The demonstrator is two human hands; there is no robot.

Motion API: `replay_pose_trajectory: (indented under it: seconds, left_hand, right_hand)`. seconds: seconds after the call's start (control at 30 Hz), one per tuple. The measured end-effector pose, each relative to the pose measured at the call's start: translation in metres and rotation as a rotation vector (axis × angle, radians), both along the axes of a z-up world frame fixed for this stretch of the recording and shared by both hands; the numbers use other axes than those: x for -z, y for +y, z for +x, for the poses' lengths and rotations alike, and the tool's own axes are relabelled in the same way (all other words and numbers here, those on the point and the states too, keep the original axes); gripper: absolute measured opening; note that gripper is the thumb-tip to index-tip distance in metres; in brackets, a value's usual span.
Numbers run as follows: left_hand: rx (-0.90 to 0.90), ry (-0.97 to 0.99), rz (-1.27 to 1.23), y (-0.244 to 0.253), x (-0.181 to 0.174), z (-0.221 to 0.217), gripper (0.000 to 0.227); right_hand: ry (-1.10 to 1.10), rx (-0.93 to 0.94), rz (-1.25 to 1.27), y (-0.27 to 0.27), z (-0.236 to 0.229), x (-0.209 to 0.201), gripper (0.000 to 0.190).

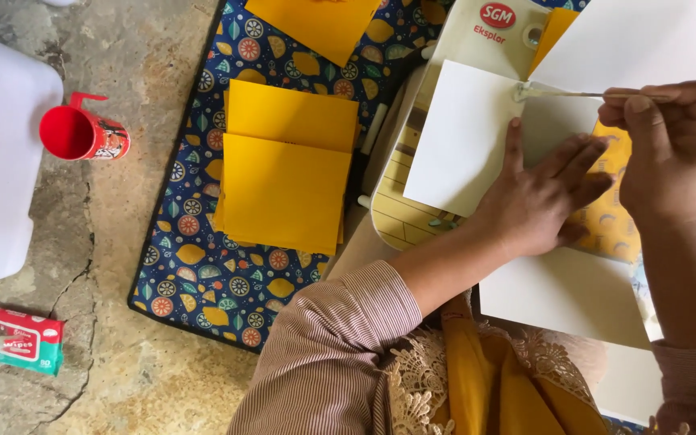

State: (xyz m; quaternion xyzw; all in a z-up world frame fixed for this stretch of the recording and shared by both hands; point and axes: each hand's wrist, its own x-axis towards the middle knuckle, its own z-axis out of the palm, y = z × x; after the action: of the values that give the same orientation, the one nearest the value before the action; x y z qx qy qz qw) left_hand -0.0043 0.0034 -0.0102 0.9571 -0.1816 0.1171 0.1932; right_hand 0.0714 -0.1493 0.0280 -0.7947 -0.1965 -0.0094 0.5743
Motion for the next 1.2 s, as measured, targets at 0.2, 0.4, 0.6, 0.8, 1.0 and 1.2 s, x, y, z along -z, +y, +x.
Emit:
replay_pose_trajectory:
  seconds: [0.2, 0.4, 0.6, 0.8, 1.0, 1.2]
  left_hand:
    - [-0.029, -0.056, 0.014, -0.004, 0.010, 0.002, 0.077]
    - [-0.012, -0.092, -0.116, -0.006, 0.018, -0.001, 0.073]
    - [0.117, 0.144, 0.138, 0.006, -0.005, 0.003, 0.073]
    - [0.121, 0.133, 0.060, 0.012, -0.009, 0.000, 0.073]
    - [0.040, 0.008, -0.037, 0.004, 0.001, 0.002, 0.079]
    - [0.049, 0.021, -0.060, 0.000, 0.008, 0.001, 0.079]
  right_hand:
    - [0.072, -0.054, 0.047, 0.033, 0.001, -0.003, 0.019]
    - [0.054, -0.150, 0.038, 0.062, 0.009, -0.004, 0.019]
    - [-0.021, -0.250, -0.020, 0.081, 0.013, -0.012, 0.019]
    - [-0.084, -0.332, -0.164, 0.097, 0.019, -0.029, 0.019]
    - [-0.249, -0.462, -0.363, 0.111, 0.029, -0.057, 0.013]
    - [-0.121, -0.566, -0.364, 0.126, 0.040, -0.068, 0.014]
